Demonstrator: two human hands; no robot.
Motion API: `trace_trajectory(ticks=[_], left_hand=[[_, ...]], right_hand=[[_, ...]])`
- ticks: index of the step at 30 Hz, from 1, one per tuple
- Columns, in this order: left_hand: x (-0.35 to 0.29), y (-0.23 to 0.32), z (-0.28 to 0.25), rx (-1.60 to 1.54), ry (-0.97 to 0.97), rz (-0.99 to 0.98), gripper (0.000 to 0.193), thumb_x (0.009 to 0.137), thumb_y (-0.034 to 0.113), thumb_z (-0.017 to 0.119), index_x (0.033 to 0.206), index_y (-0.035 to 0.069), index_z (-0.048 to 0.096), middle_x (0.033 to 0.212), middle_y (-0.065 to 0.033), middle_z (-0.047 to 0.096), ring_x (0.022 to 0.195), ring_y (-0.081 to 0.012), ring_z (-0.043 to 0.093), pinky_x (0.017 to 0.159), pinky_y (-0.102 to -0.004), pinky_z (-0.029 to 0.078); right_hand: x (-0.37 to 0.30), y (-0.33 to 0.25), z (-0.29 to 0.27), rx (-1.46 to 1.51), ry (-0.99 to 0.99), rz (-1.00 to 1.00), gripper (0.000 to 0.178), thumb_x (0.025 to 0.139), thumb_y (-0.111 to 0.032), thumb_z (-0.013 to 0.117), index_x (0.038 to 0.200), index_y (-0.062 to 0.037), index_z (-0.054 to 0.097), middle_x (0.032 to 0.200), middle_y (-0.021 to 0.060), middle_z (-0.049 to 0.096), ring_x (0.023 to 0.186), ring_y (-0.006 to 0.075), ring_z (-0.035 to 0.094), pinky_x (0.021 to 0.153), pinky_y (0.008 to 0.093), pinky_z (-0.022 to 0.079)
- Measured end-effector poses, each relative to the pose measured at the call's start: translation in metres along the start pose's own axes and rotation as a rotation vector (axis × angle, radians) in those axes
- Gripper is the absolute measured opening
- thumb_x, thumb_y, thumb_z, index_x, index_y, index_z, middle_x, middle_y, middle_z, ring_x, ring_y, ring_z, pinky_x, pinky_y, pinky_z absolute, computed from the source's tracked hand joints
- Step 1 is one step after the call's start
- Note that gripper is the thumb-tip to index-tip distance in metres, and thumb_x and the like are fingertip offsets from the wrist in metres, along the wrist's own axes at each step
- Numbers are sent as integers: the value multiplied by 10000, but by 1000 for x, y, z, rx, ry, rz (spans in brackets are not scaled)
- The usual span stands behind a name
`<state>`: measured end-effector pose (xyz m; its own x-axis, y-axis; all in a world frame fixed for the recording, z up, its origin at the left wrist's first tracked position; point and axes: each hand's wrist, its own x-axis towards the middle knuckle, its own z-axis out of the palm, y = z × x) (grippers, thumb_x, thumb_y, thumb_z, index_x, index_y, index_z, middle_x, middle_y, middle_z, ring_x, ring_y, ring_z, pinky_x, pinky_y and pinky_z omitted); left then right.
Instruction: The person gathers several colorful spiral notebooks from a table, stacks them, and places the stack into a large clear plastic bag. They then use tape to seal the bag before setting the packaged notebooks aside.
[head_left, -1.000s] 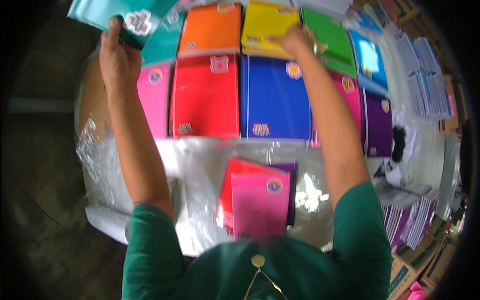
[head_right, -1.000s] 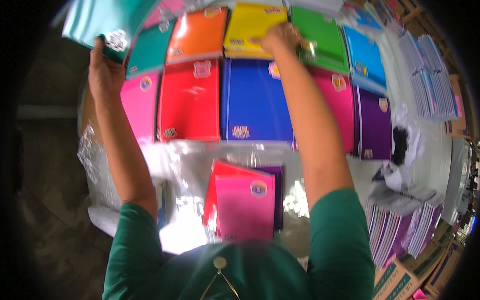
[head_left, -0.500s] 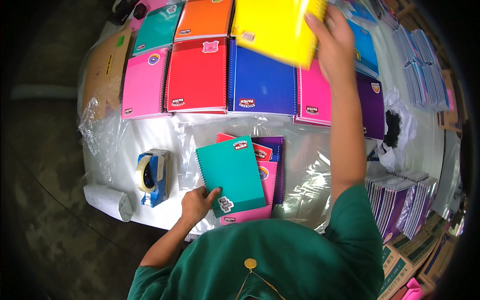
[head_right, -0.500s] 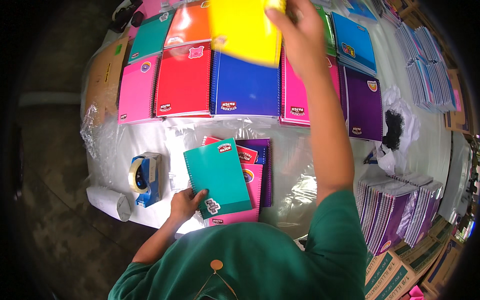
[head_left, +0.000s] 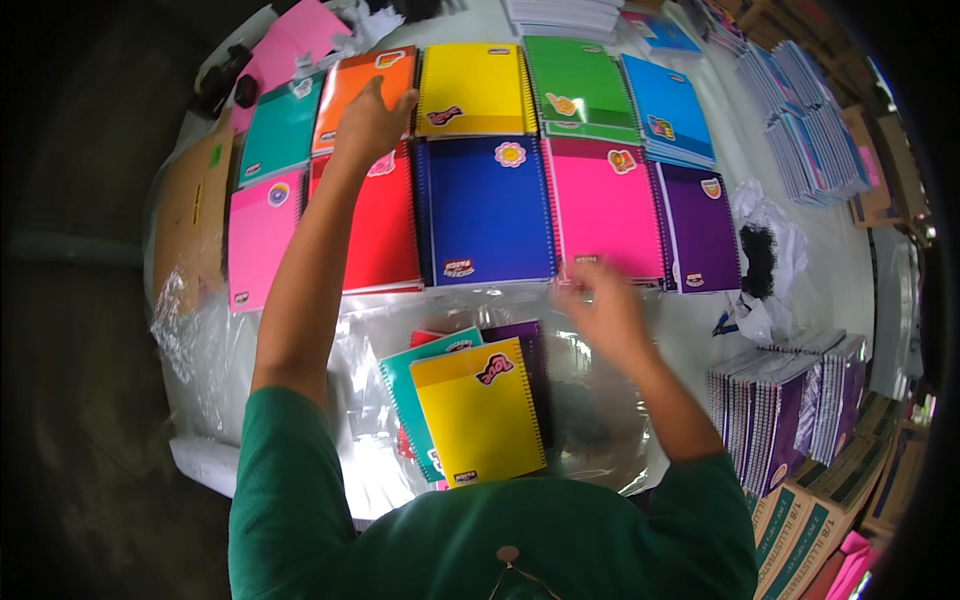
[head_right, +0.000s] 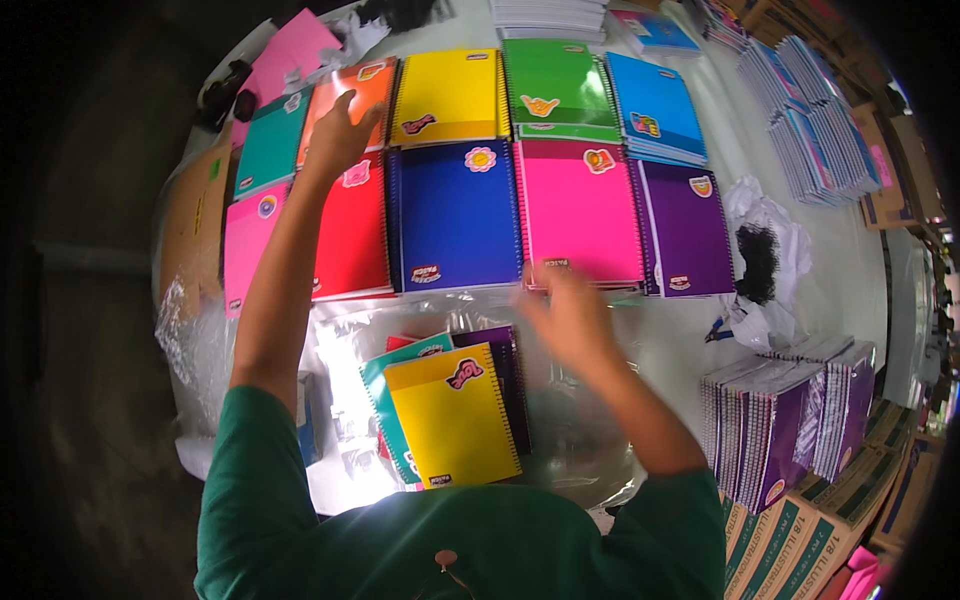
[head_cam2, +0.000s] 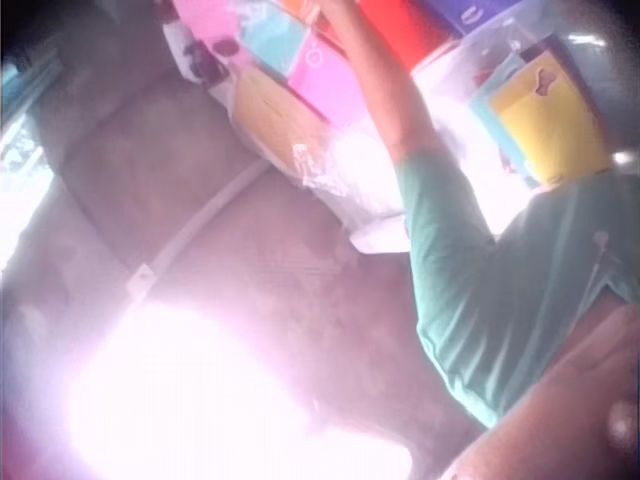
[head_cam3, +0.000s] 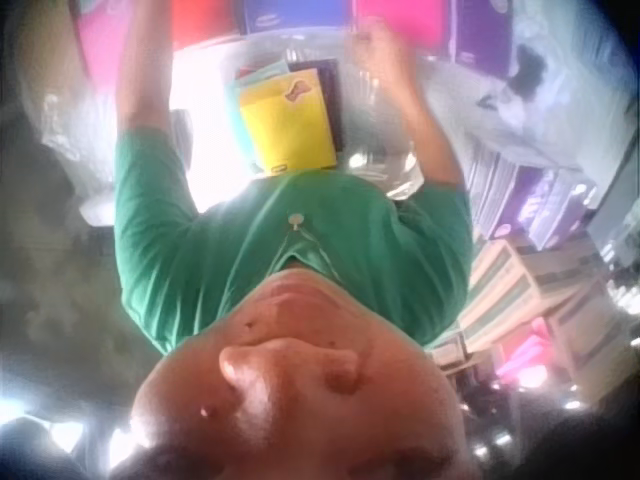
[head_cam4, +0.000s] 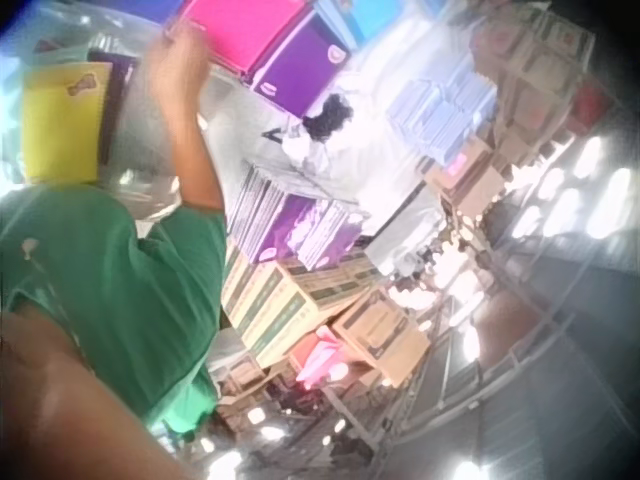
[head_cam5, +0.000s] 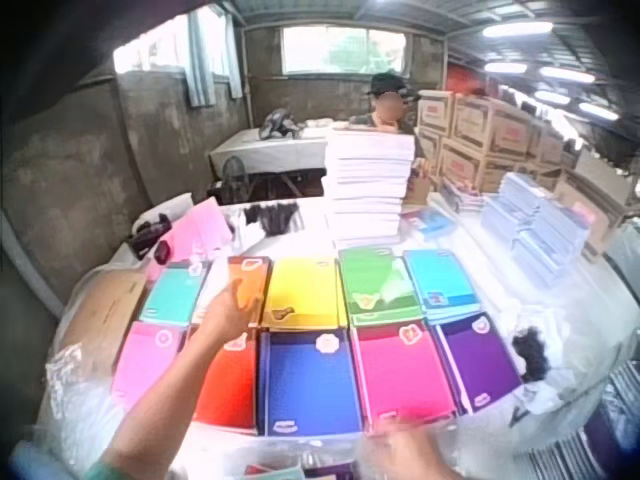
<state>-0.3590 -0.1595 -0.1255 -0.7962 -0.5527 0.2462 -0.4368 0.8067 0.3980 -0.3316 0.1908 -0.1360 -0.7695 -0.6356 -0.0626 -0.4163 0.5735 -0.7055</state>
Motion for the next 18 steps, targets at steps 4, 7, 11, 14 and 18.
trace_trajectory(ticks=[4,7,11,14,18], left_hand=[[44,8,68,243,-165,-115,543,807,382,577,1120,-58,521,972,-262,620,944,-361,616,843,-429,477],[60,-5,61,312,-159,25,474,785,317,576,1084,-49,551,931,-233,640,875,-359,635,794,-442,492],[57,-36,-2,-13,59,130,396,794,267,578,1041,-42,578,872,-208,652,749,-325,644,700,-406,502],[-40,-12,-60,-743,353,93,231,834,116,587,1003,-41,591,846,-134,661,717,-211,629,674,-305,491],[-174,-7,-74,-417,317,369,268,814,6,608,1083,2,609,1039,-131,643,969,-227,612,814,-314,482]], right_hand=[[155,57,-48,-70,555,-90,288,846,-230,587,1012,3,623,924,194,650,840,335,633,719,393,494],[222,40,-40,-132,538,-44,404,803,-310,636,1047,11,615,1010,225,625,932,349,612,815,425,480],[265,35,4,-475,214,183,384,793,-290,625,1068,-21,619,1112,216,597,1014,372,584,898,422,460],[270,24,0,-442,174,160,318,797,-192,591,1045,6,614,1042,216,619,947,344,613,825,403,493],[283,105,-74,522,201,-133,195,870,-152,504,958,3,582,805,70,605,754,153,572,665,278,471]])
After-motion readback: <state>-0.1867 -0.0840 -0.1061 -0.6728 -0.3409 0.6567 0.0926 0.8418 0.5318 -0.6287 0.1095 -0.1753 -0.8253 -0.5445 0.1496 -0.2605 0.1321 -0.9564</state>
